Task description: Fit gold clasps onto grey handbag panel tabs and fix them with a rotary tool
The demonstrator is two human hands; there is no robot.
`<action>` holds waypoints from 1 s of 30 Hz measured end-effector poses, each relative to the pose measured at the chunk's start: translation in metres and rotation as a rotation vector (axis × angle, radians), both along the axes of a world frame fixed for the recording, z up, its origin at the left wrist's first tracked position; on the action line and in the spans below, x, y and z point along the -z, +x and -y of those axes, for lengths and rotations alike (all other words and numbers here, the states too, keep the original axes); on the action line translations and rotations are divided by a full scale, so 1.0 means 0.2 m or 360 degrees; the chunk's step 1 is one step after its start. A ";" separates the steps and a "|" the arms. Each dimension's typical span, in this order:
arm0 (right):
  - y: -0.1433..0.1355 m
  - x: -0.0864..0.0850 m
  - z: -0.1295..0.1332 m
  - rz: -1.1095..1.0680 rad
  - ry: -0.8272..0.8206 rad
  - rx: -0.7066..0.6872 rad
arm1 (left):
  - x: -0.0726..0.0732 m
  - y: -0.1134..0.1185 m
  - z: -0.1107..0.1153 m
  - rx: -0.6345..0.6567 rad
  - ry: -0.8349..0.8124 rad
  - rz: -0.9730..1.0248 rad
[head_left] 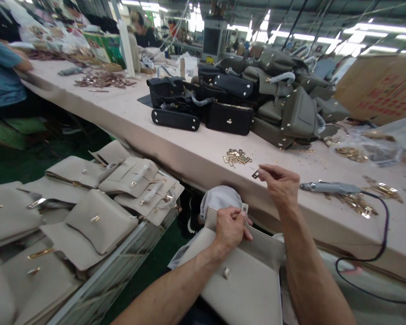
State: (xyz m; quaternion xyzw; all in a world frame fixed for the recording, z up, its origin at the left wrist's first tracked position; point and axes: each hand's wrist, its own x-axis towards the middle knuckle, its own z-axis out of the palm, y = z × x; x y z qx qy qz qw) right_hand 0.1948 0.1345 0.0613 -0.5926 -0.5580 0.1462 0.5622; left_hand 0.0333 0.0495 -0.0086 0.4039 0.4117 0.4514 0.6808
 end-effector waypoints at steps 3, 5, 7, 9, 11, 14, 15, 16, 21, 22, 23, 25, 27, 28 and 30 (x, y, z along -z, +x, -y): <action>-0.02 -0.05 0.22 -0.0073 -0.0161 -0.0105 | -0.01 -0.01 -0.01 0.0107 -0.0042 0.0064; -0.03 -0.04 0.33 -0.0107 -0.0269 -0.0154 | -0.01 -0.01 -0.02 0.0191 -0.0062 0.0114; -0.04 0.00 0.40 -0.0128 -0.0349 -0.0161 | -0.02 -0.01 -0.02 0.0253 -0.0068 0.0144; -0.04 0.04 0.45 -0.0108 -0.0388 -0.0171 | -0.02 0.00 -0.02 0.0289 -0.0062 0.0159; -0.05 0.08 0.47 -0.0077 -0.0394 -0.0188 | -0.02 0.01 -0.01 0.0311 -0.0053 0.0172; -0.07 0.11 0.49 -0.0135 -0.0428 -0.0220 | -0.01 0.01 -0.01 0.0354 -0.0047 0.0192; -0.08 0.11 0.49 -0.0175 -0.0452 -0.0236 | -0.01 0.00 0.00 0.0367 -0.0041 0.0202; -0.09 0.12 0.50 -0.0207 -0.0475 -0.0248 | -0.01 0.00 0.00 0.0376 -0.0034 0.0214; -0.11 0.12 0.50 -0.0255 -0.0477 -0.0248 | -0.02 -0.03 0.00 0.0411 -0.0005 0.0248; -0.11 0.12 0.50 -0.0265 -0.0475 -0.0249 | -0.02 -0.04 0.00 0.0420 -0.0003 0.0244; -0.12 0.12 0.50 -0.0272 -0.0481 -0.0249 | -0.02 -0.04 0.00 0.0434 0.0002 0.0242; -0.12 0.11 0.50 -0.0270 -0.0490 -0.0227 | -0.03 -0.05 0.00 0.0459 0.0015 0.0247; -0.13 0.10 0.51 -0.0255 -0.0503 -0.0205 | -0.03 -0.05 0.01 0.0478 0.0035 0.0258; -0.14 0.10 0.52 -0.0242 -0.0509 -0.0197 | -0.03 -0.05 0.01 0.0477 0.0041 0.0260; -0.14 0.10 0.53 -0.0197 -0.0512 -0.0179 | -0.03 -0.05 0.01 0.0468 0.0048 0.0260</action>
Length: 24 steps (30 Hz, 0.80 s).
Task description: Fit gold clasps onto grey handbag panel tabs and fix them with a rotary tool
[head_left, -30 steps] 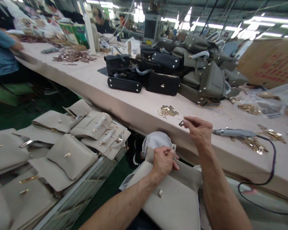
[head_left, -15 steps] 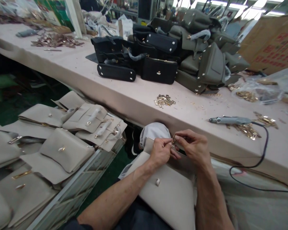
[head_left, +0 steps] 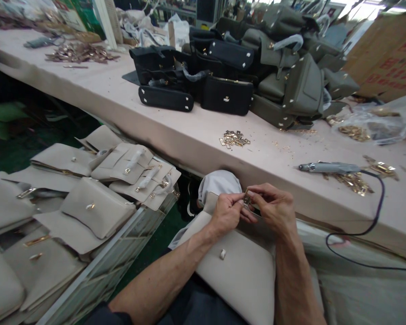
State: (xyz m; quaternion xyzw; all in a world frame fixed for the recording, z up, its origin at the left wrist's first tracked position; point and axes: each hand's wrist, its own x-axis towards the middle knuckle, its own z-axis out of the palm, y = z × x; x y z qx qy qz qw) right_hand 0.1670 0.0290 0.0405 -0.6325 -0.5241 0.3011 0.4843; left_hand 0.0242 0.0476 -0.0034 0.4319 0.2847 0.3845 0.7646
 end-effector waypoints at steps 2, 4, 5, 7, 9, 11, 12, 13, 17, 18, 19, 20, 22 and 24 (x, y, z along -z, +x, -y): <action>0.00 0.01 0.01 0.0051 0.0017 0.0008 | 0.01 0.00 0.00 -0.0016 0.0005 0.0006; 0.00 0.02 0.01 0.0056 0.0027 0.0019 | 0.01 0.00 0.00 -0.0032 0.0015 0.0020; 0.00 0.02 0.01 0.0038 0.0028 0.0031 | 0.02 0.01 0.00 -0.0041 0.0020 0.0023; 0.00 0.03 0.01 0.0011 0.0033 0.0059 | 0.02 0.01 0.00 -0.0064 0.0025 0.0028; 0.00 0.03 0.01 0.0049 0.0059 0.0074 | 0.02 0.01 0.00 -0.0080 0.0024 0.0023; 0.00 0.04 0.00 0.0119 0.0088 0.0065 | 0.02 0.01 0.00 -0.0082 0.0017 0.0017; 0.00 0.04 0.01 0.0140 0.0094 0.0059 | 0.02 0.01 0.00 -0.0080 0.0010 0.0016; 0.00 0.04 0.01 0.0148 0.0094 0.0055 | 0.02 0.01 0.00 -0.0077 0.0002 0.0014; 0.00 0.04 0.01 0.0138 0.0097 0.0061 | 0.02 0.01 0.00 -0.0054 -0.0011 0.0023; 0.00 0.05 0.02 0.0144 0.0101 0.0065 | 0.03 0.01 0.01 -0.0055 -0.0006 0.0027; 0.00 0.05 0.02 0.0157 0.0107 0.0069 | 0.03 0.02 0.01 -0.0059 0.0003 0.0034; 0.00 0.05 0.02 0.0176 0.0113 0.0075 | 0.04 0.02 0.01 -0.0065 0.0011 0.0040; -0.01 0.04 0.02 0.0211 0.0125 0.0076 | 0.04 0.02 0.01 -0.0080 0.0016 0.0045; -0.01 0.04 0.02 0.0210 0.0139 0.0067 | 0.04 0.02 0.01 -0.0084 0.0011 0.0038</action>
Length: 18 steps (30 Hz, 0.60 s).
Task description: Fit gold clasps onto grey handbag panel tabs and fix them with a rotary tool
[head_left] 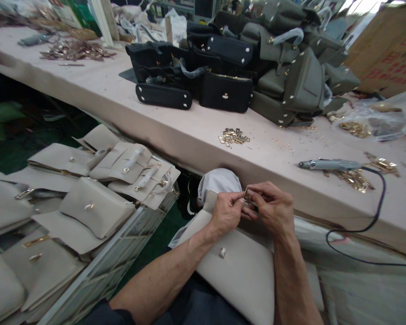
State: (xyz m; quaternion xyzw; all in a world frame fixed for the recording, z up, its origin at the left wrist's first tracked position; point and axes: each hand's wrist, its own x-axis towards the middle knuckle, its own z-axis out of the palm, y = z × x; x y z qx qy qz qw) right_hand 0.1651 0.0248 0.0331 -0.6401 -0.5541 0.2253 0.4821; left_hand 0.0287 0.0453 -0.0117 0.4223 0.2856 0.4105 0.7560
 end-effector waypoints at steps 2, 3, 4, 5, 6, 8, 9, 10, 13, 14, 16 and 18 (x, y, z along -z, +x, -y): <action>0.00 0.00 0.00 -0.0034 0.0017 -0.0006 | -0.01 0.00 0.00 -0.0016 -0.0002 -0.0014; 0.00 0.00 0.00 -0.0062 0.0025 -0.0004 | -0.01 0.00 0.01 -0.0031 0.0001 -0.0018; 0.00 0.01 0.00 -0.0089 0.0027 0.0002 | -0.02 0.00 0.01 -0.0044 0.0005 -0.0018; 0.01 0.01 0.00 -0.0113 0.0019 0.0003 | -0.03 0.00 0.01 -0.0059 0.0008 -0.0016; 0.01 0.02 0.00 -0.0138 0.0001 0.0007 | -0.03 0.00 0.01 -0.0069 0.0007 -0.0014; 0.03 0.04 0.01 -0.0171 -0.0044 0.0034 | -0.04 0.01 0.02 -0.0074 0.0003 -0.0014; 0.03 0.04 0.01 -0.0174 -0.0054 0.0052 | -0.04 0.01 0.02 -0.0071 0.0004 -0.0017; 0.04 0.05 0.02 -0.0175 -0.0046 0.0067 | -0.05 0.01 0.02 -0.0067 0.0007 -0.0021; 0.04 0.04 0.03 -0.0146 0.0024 0.0049 | -0.05 0.01 0.03 -0.0060 0.0027 -0.0029; 0.04 0.04 0.03 -0.0133 0.0035 0.0030 | -0.04 0.01 0.03 -0.0060 0.0034 -0.0036; 0.04 0.02 0.04 -0.0119 0.0036 0.0012 | -0.04 0.00 0.03 -0.0057 0.0046 -0.0057; 0.04 0.01 0.04 -0.0130 0.0022 0.0006 | -0.03 0.00 0.03 -0.0057 0.0055 -0.0064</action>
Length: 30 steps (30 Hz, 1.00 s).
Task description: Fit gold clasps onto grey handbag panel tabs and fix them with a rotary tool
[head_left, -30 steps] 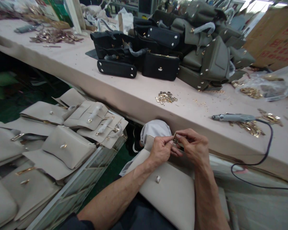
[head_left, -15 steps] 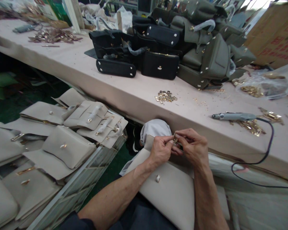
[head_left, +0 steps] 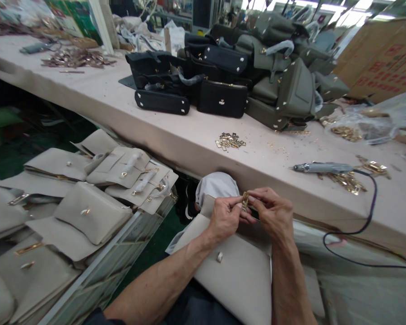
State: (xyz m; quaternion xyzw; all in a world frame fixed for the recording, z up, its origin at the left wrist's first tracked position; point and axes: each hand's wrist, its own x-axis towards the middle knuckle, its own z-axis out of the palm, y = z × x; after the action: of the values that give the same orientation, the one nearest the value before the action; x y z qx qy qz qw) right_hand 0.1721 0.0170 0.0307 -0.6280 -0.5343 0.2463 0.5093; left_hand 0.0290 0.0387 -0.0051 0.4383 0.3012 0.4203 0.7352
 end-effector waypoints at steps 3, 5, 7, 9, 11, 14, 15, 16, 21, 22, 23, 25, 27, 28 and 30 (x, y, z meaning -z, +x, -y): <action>0.00 -0.01 0.00 -0.0025 -0.0007 0.0006 | 0.01 0.00 0.00 0.0003 0.0011 0.0010; 0.00 -0.01 0.00 -0.0037 -0.0002 0.0009 | 0.02 0.00 0.00 0.0000 0.0019 0.0020; 0.00 0.00 0.00 -0.0055 -0.0001 0.0000 | 0.01 0.00 0.01 -0.0017 0.0015 0.0033; 0.00 0.01 0.00 -0.0094 -0.0026 -0.0016 | 0.00 0.00 0.01 -0.0048 -0.0001 0.0030; 0.01 0.01 -0.01 -0.0154 -0.0086 -0.0022 | -0.01 0.01 0.02 -0.0086 -0.0011 0.0008; 0.02 0.02 -0.01 -0.0226 -0.0172 -0.0016 | -0.02 0.01 0.02 -0.0116 -0.0008 -0.0032; 0.03 0.02 -0.01 -0.0231 -0.0182 -0.0016 | -0.03 0.01 0.02 -0.0119 -0.0005 -0.0040; 0.03 0.02 -0.01 -0.0230 -0.0183 -0.0022 | -0.03 0.01 0.02 -0.0128 -0.0004 -0.0053; 0.01 0.00 -0.02 -0.0187 -0.0208 -0.0060 | -0.05 0.02 0.02 -0.0242 -0.0043 -0.0165; 0.00 0.00 -0.03 -0.0191 -0.0215 -0.0069 | -0.04 0.02 0.02 -0.0252 -0.0044 -0.0177; 0.00 0.00 -0.04 -0.0207 -0.0214 -0.0079 | -0.04 0.03 0.02 -0.0253 -0.0040 -0.0184; -0.01 0.01 -0.06 -0.0283 -0.0192 -0.0097 | -0.03 0.03 0.01 -0.0248 -0.0019 -0.0190; -0.01 0.01 -0.08 -0.0391 -0.0180 -0.0125 | -0.03 0.03 0.00 -0.0254 -0.0003 -0.0198; -0.01 0.01 -0.09 -0.0434 -0.0192 -0.0157 | -0.03 0.03 0.00 -0.0264 -0.0004 -0.0200; 0.03 -0.01 -0.11 -0.0410 -0.0233 -0.0123 | -0.03 0.02 0.00 -0.0279 -0.0017 -0.0211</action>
State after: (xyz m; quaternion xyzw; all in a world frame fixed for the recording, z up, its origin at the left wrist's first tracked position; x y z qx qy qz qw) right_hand 0.1789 0.0383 0.0327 -0.6057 -0.4690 0.3825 0.5166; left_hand 0.0336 0.0396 0.0003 0.4333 0.3885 0.4515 0.6764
